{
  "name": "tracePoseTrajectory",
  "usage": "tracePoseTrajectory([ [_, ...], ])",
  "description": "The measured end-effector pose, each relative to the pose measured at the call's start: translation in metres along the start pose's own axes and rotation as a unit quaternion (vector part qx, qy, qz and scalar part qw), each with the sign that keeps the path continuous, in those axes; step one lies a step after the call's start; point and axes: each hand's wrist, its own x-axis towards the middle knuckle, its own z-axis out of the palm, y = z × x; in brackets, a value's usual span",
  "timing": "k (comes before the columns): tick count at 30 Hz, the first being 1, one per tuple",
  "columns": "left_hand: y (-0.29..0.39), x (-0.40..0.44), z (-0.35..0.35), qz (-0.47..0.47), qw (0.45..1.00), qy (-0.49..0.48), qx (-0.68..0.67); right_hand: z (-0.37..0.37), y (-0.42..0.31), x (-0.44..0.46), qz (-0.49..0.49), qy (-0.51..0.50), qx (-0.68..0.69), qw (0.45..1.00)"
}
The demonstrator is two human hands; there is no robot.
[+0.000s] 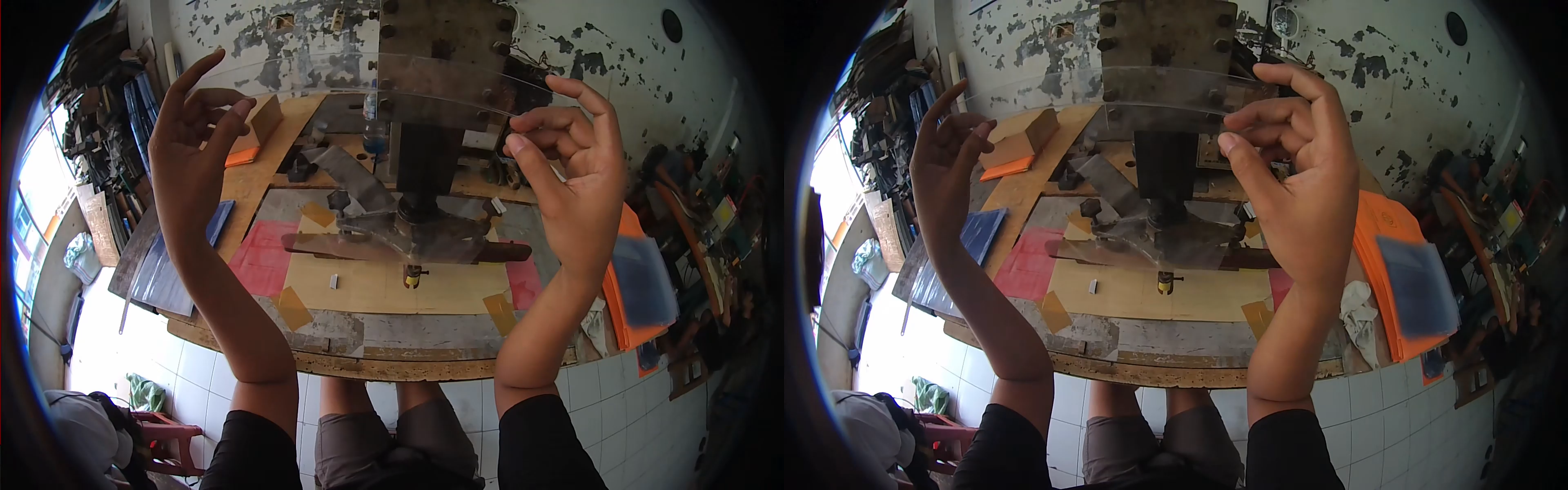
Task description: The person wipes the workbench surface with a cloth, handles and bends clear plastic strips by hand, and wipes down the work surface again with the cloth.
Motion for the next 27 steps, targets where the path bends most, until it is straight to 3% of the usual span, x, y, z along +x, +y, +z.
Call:
tracePoseTrajectory([
  [12,0.01,-0.004,0.005,-0.092,0.979,-0.146,-0.11,-0.028,0.011,0.007,0.029,0.096,-0.013,0.995],
  [27,0.019,-0.01,0.014,-0.014,0.967,-0.137,-0.215,-0.047,0.027,0.011,0.081,0.152,-0.06,0.983],
])
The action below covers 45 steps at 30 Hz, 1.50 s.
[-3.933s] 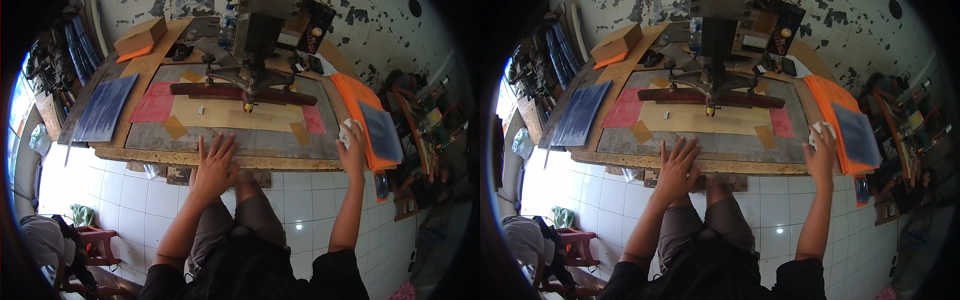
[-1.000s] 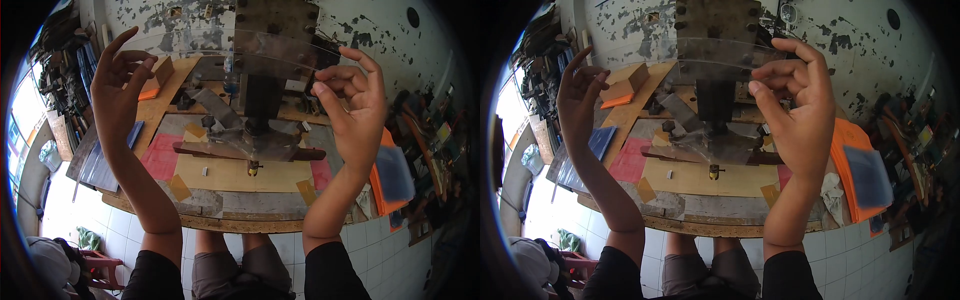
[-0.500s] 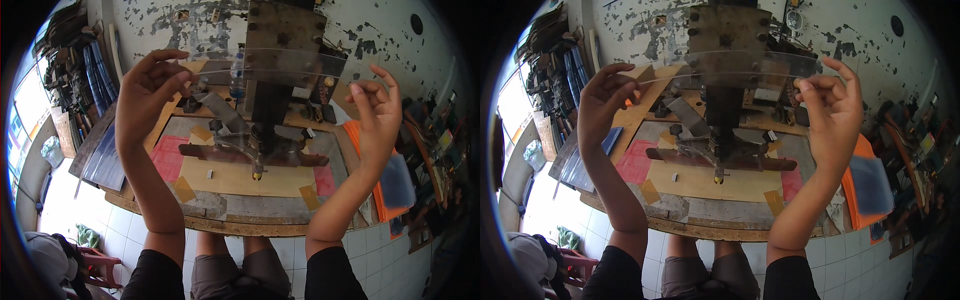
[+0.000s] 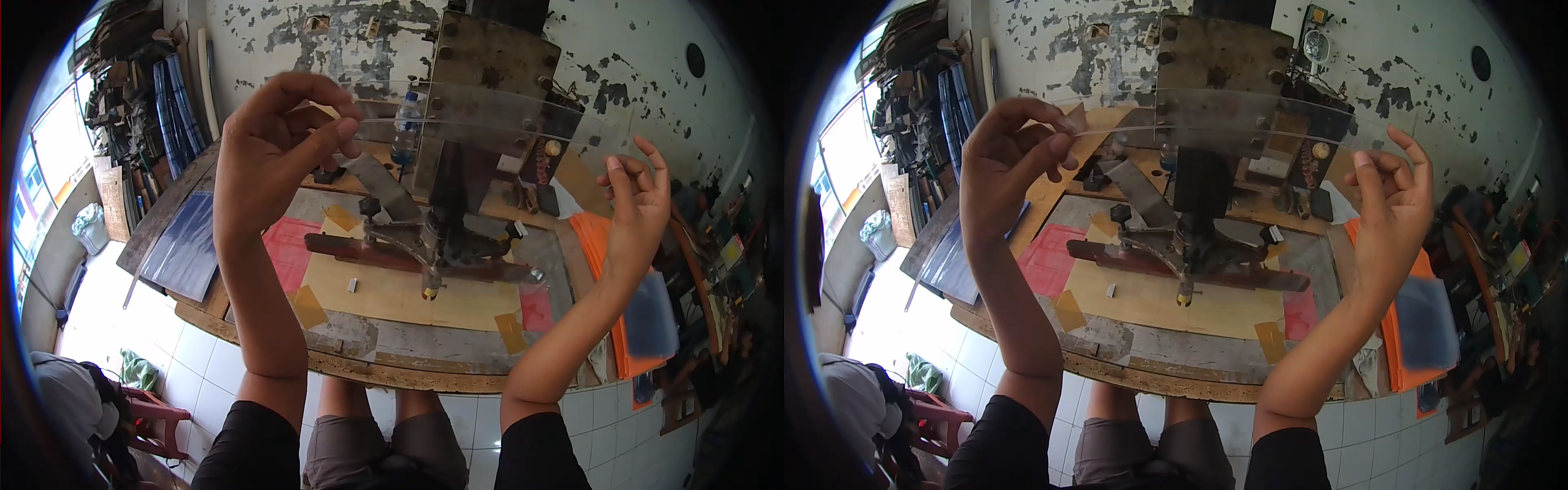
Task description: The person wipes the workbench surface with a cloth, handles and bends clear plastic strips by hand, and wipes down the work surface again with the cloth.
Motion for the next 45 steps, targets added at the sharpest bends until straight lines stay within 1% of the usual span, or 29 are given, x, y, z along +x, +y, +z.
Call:
tracePoseTrajectory([
  [4,0.007,-0.001,0.001,0.003,0.999,-0.026,0.027,-0.004,0.004,0.002,-0.006,-0.001,-0.003,1.0],
  [10,0.005,0.0,-0.003,0.061,0.995,-0.065,0.035,-0.005,0.004,0.002,-0.012,0.007,-0.03,0.999],
  [13,0.012,0.001,-0.004,0.053,0.992,-0.081,0.078,-0.004,0.001,0.001,-0.003,0.008,-0.017,1.0],
  [16,0.009,0.001,-0.003,0.027,0.996,-0.07,0.04,-0.005,0.005,0.002,-0.007,0.005,-0.017,1.0],
  [19,0.01,0.0,0.0,0.029,0.999,-0.04,-0.003,-0.003,0.003,0.001,-0.002,0.003,-0.015,1.0],
  [25,0.01,0.0,0.0,0.021,0.999,-0.021,-0.01,-0.003,0.002,0.001,0.0,0.004,-0.03,1.0],
  [28,0.011,-0.001,-0.002,0.014,0.999,-0.027,0.023,-0.001,0.001,0.0,-0.002,0.003,-0.022,1.0],
  [31,0.01,-0.002,-0.002,0.009,1.0,-0.019,0.022,-0.002,-0.001,-0.001,-0.005,0.004,-0.033,0.999],
  [34,0.006,-0.001,-0.002,0.037,0.999,-0.02,0.015,-0.001,-0.003,-0.002,-0.004,0.005,-0.034,0.999],
  [40,0.006,0.0,-0.005,0.017,0.999,-0.01,0.031,0.002,-0.006,-0.004,-0.015,-0.003,-0.011,1.0],
  [45,0.003,0.001,-0.011,0.009,0.999,0.009,0.037,0.005,-0.015,-0.009,-0.035,-0.005,-0.029,0.999],
])
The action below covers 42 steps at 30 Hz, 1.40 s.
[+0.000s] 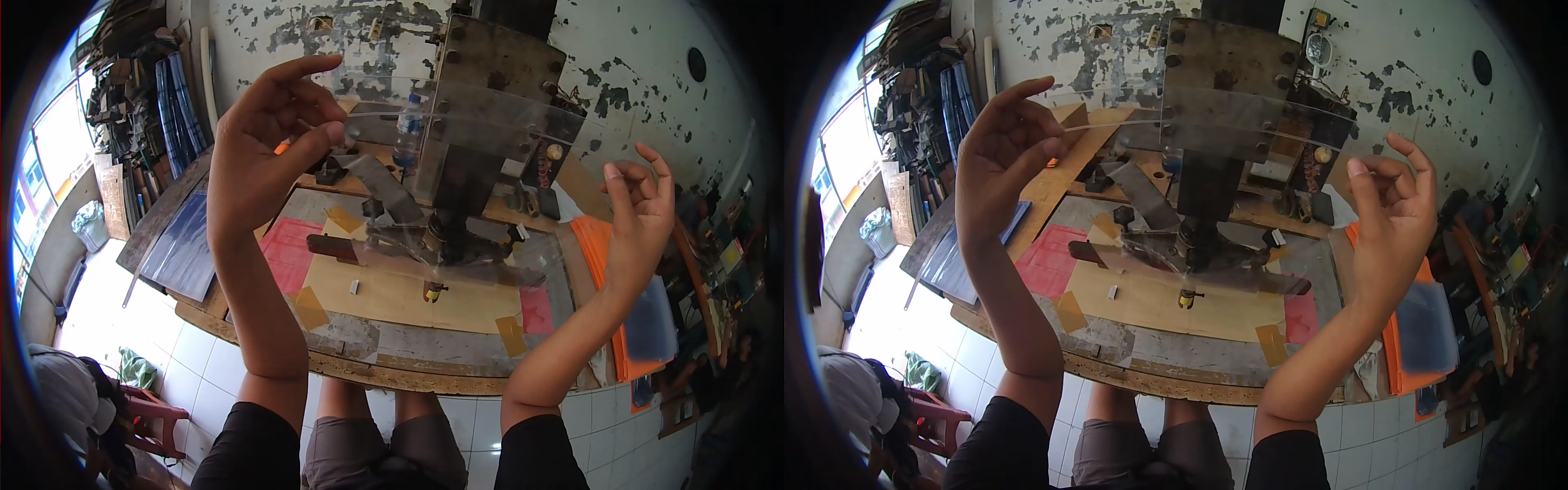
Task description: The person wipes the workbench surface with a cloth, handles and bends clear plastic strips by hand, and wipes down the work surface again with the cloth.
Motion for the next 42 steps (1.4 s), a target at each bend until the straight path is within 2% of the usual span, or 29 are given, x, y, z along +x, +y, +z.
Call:
tracePoseTrajectory([
  [19,-0.008,0.006,0.0,-0.06,0.986,0.096,0.121,0.009,-0.011,-0.008,-0.025,-0.036,0.096,0.994],
  [28,-0.015,0.008,-0.004,-0.077,0.976,0.089,0.183,0.017,-0.013,-0.012,-0.024,-0.051,0.113,0.992],
  [42,-0.016,0.008,-0.003,-0.077,0.974,0.102,0.189,0.019,-0.012,-0.014,-0.028,-0.052,0.095,0.994],
])
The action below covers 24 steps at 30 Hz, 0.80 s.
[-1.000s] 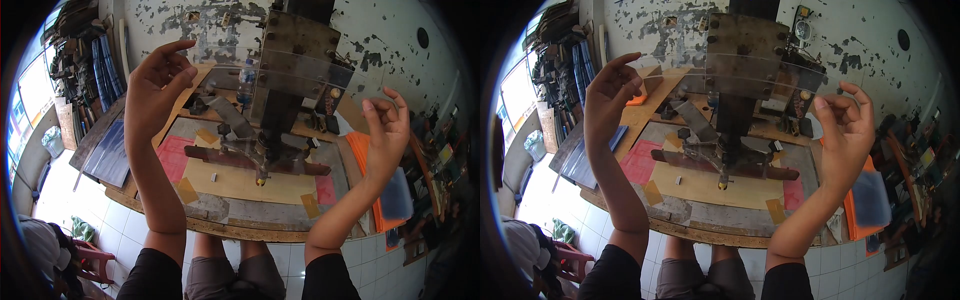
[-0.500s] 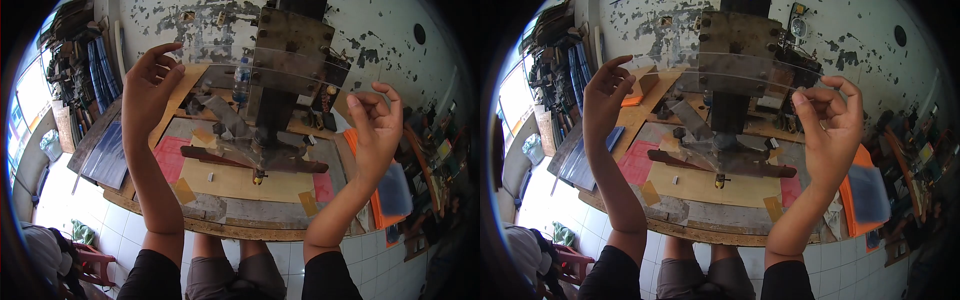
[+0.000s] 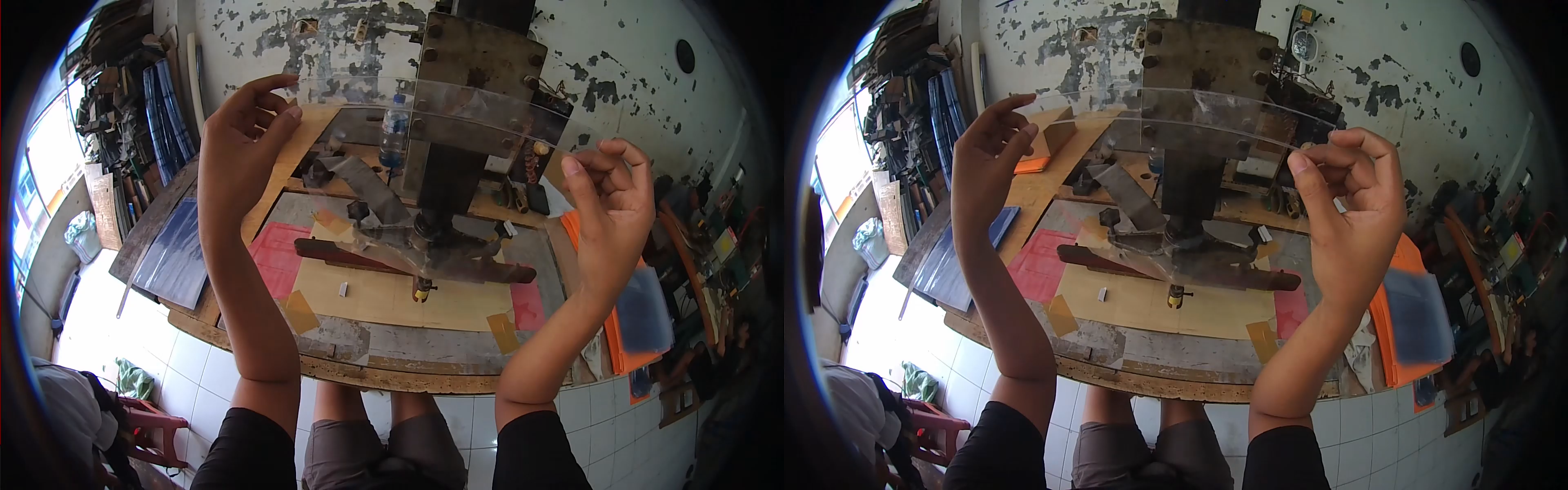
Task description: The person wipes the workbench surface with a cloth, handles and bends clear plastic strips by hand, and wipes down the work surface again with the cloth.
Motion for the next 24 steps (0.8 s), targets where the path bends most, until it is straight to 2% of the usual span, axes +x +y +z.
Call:
tracePoseTrajectory([
  [7,0.0,-0.001,-0.004,-0.022,0.999,-0.021,-0.036,0.002,-0.002,-0.001,-0.006,0.004,-0.001,1.0],
  [10,-0.002,-0.002,-0.005,0.019,0.996,-0.059,-0.07,0.003,-0.002,-0.002,-0.009,0.002,-0.002,1.0],
  [13,0.019,-0.012,0.01,0.067,0.986,-0.034,-0.146,0.007,-0.004,-0.006,-0.042,-0.023,-0.016,0.999],
  [16,0.042,-0.023,0.032,0.131,0.986,-0.008,-0.106,0.017,-0.015,-0.013,-0.034,-0.062,-0.029,0.997],
  [19,0.058,-0.032,0.046,0.254,0.967,-0.005,-0.021,0.029,-0.016,-0.021,-0.038,-0.105,0.012,0.994],
  [22,0.07,-0.043,0.051,0.238,0.963,-0.097,-0.08,0.037,-0.022,-0.026,-0.04,-0.145,0.017,0.989],
  [24,0.072,-0.046,0.053,0.215,0.966,-0.115,-0.086,0.04,-0.025,-0.026,-0.034,-0.166,0.031,0.985],
])
